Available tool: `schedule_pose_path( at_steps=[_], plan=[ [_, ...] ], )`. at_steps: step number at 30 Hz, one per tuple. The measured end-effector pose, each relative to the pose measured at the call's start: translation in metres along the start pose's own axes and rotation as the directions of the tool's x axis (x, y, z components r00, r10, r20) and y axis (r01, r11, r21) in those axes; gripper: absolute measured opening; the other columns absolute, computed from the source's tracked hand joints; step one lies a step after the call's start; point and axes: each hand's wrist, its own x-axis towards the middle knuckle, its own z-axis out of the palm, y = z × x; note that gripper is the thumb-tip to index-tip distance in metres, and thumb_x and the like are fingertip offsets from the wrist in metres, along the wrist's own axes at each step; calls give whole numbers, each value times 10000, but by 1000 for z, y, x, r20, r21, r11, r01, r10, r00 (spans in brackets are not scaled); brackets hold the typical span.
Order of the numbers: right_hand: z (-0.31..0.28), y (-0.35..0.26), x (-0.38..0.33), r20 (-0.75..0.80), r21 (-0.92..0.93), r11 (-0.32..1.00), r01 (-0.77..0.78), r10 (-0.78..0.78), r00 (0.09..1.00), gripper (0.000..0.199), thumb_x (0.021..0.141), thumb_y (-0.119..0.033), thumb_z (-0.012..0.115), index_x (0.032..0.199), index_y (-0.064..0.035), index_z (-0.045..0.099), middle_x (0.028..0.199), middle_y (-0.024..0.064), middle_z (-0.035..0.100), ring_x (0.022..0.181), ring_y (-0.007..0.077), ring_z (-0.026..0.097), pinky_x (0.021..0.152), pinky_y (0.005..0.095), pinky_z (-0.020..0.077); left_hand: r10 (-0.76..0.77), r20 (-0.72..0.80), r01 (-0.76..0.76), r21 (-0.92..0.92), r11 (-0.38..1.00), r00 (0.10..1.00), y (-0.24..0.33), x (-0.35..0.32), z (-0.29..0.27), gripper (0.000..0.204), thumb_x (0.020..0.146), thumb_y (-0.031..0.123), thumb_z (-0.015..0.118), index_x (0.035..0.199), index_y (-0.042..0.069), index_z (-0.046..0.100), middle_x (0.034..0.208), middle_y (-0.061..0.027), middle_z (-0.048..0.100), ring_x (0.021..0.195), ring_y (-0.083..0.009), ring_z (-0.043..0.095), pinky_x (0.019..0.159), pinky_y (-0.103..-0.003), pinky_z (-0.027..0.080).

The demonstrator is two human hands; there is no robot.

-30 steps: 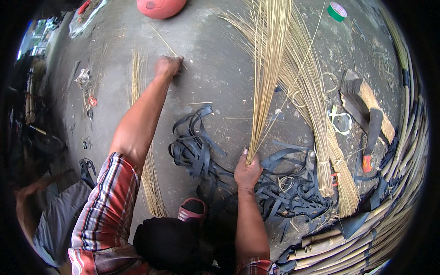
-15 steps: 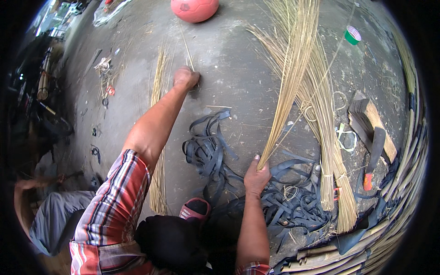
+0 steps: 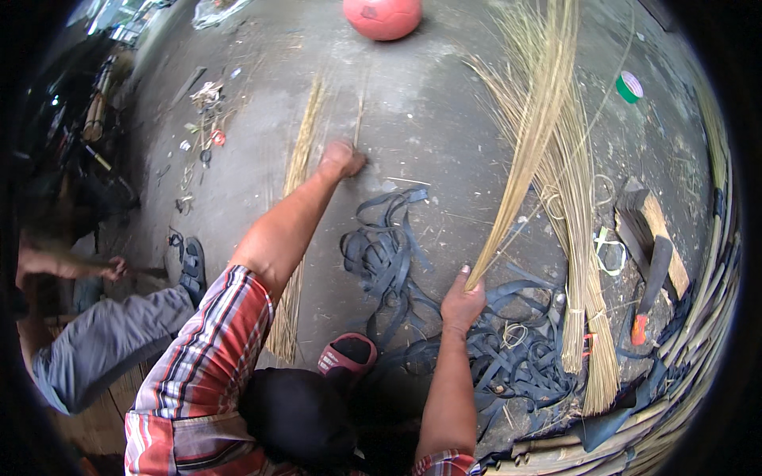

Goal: The person assembles a broom by gathering thin sticks, aligning them, and securing them to a wooden handle using black straps. The person repeatedly wraps and ties the straps around the base of the sticks to form a finished broom.

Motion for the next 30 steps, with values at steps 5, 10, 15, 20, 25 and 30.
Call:
schedule_pose_path(
  at_steps=[5, 10, 15, 20, 25, 30],
  plan=[
    [-3, -2, 7, 58, -50, 993, -104, 107, 993, 367, 1056, -316, 632, 945, 34, 640, 714, 176, 611, 666, 283, 568, 686, 420, 481, -57, 107, 118, -731, 673, 993, -17, -73, 1, 281, 920, 263, 687, 948, -11, 739, 840, -163, 722, 789, -247, 716, 698, -398, 594],
    [-12, -30, -16, 176, -39, 996, -84, 89, 980, 376, 1059, -348, 636, 971, 15, 682, 760, 64, 680, 672, 153, 555, 675, 366, 467, 109, 126, 66, -895, 442, 986, -21, -168, 14, 245, 974, 273, 690, 1031, 36, 709, 832, -36, 672, 734, -133, 646, 634, -302, 550],
    [12, -73, -84, 417, 174, 982, -76, -4, 909, 338, 1078, -337, 622, 1100, -17, 730, 767, -2, 644, 666, 94, 532, 630, 316, 449, 401, 128, -10, -946, 325, 907, -8, -255, 41, 152, 965, 153, 686, 1043, 26, 712, 846, -34, 686, 756, -115, 650, 653, -272, 536],
    [5, -97, -131, 485, 280, 954, 107, -237, 842, 296, 1084, -343, 623, 1020, -60, 682, 686, -61, 529, 536, 56, 446, 478, 284, 354, 447, 40, -62, -976, 211, 894, -22, -303, 26, 181, 942, 89, 674, 1081, -20, 715, 941, -46, 726, 834, -106, 663, 727, -288, 551],
    [-51, -111, -189, 552, 200, 979, 51, -155, 819, 353, 1076, -380, 621, 1132, -43, 710, 754, -42, 594, 680, 87, 537, 613, 306, 445, 588, -182, -271, -960, 66, 788, -28, -369, -1, 405, 963, 201, 741, 1290, -24, 660, 1072, -72, 728, 1028, -133, 674, 894, -304, 554],
    [-97, -101, -267, 751, 191, 968, -163, -37, 659, 365, 1035, -426, 683, 933, -76, 701, 617, -59, 496, 485, 82, 441, 450, 282, 337, 588, -197, 104, -893, -438, 784, -23, -431, -24, 430, 970, 348, 794, 1220, 33, 641, 893, -15, 664, 837, -135, 674, 741, -305, 574]
  ],
)
